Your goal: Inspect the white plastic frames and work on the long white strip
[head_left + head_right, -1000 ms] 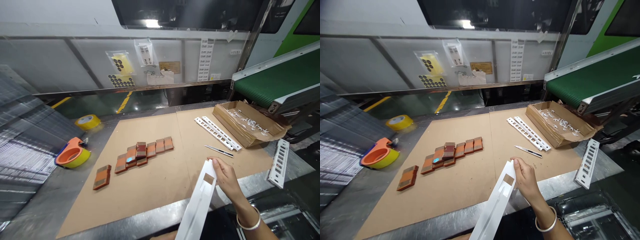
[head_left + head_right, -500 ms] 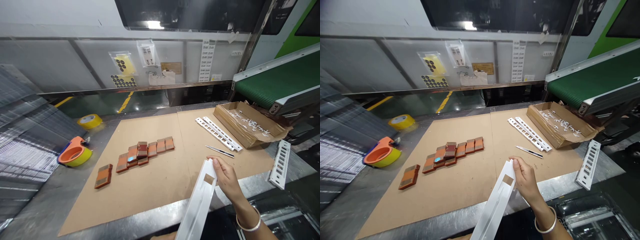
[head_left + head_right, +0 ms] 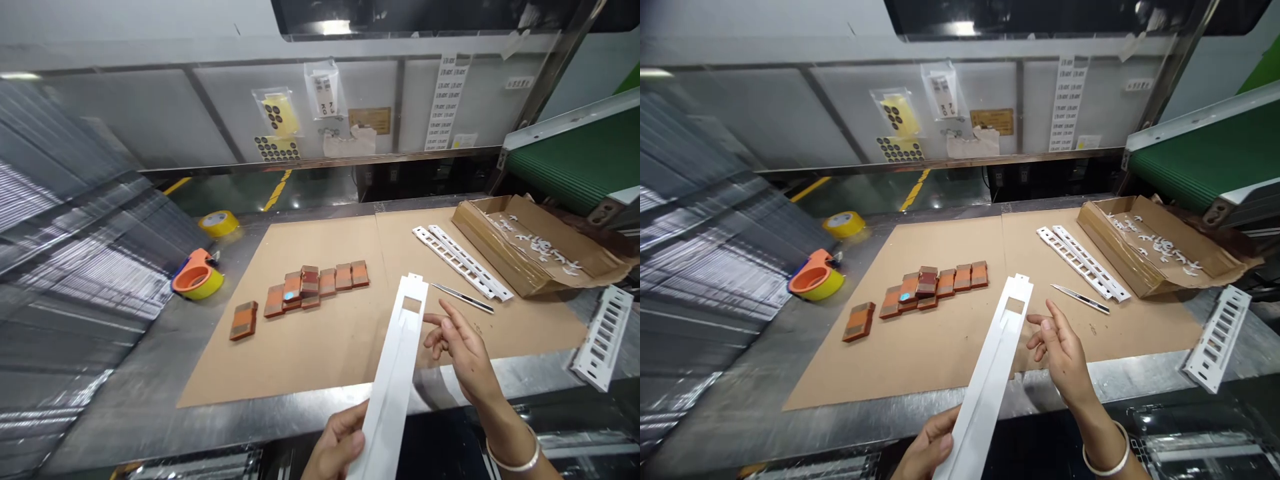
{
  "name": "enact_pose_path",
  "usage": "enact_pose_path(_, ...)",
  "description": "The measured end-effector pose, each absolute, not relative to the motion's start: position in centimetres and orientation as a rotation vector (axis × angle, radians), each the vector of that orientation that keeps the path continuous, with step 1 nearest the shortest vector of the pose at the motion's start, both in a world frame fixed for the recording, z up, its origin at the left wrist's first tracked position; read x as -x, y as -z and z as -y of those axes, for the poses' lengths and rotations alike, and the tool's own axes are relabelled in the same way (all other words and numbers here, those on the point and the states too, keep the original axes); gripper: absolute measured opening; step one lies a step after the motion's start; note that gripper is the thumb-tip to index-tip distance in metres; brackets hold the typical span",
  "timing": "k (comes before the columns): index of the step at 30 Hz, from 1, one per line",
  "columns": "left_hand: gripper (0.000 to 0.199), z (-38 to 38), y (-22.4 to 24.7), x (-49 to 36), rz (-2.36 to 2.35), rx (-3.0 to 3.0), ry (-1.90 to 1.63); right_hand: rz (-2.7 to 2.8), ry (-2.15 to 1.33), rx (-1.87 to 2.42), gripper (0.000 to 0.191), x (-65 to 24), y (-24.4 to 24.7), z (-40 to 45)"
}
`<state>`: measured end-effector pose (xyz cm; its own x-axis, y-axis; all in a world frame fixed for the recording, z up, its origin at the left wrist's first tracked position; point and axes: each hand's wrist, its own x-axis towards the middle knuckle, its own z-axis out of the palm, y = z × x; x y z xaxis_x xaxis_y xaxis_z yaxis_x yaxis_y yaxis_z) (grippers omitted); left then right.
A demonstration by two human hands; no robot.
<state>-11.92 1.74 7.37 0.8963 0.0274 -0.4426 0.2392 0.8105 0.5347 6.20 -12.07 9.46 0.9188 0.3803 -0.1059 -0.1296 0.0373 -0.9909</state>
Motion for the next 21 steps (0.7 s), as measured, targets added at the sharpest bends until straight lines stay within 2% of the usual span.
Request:
enact_pose_path(8, 0.031, -0.9, -7.6, 10.6, -0.594, -0.489, 0.023, 0.227, -0.583, 1.477, 0.049, -4.0, -8.3, 12.8)
enact_pose_path(21, 0.034, -0.6, -8.3, 9.5, -0.592, -0.455, -0.007, 0.301, -0.725, 1.496, 0.043, -1.9, -8.0, 12.6)
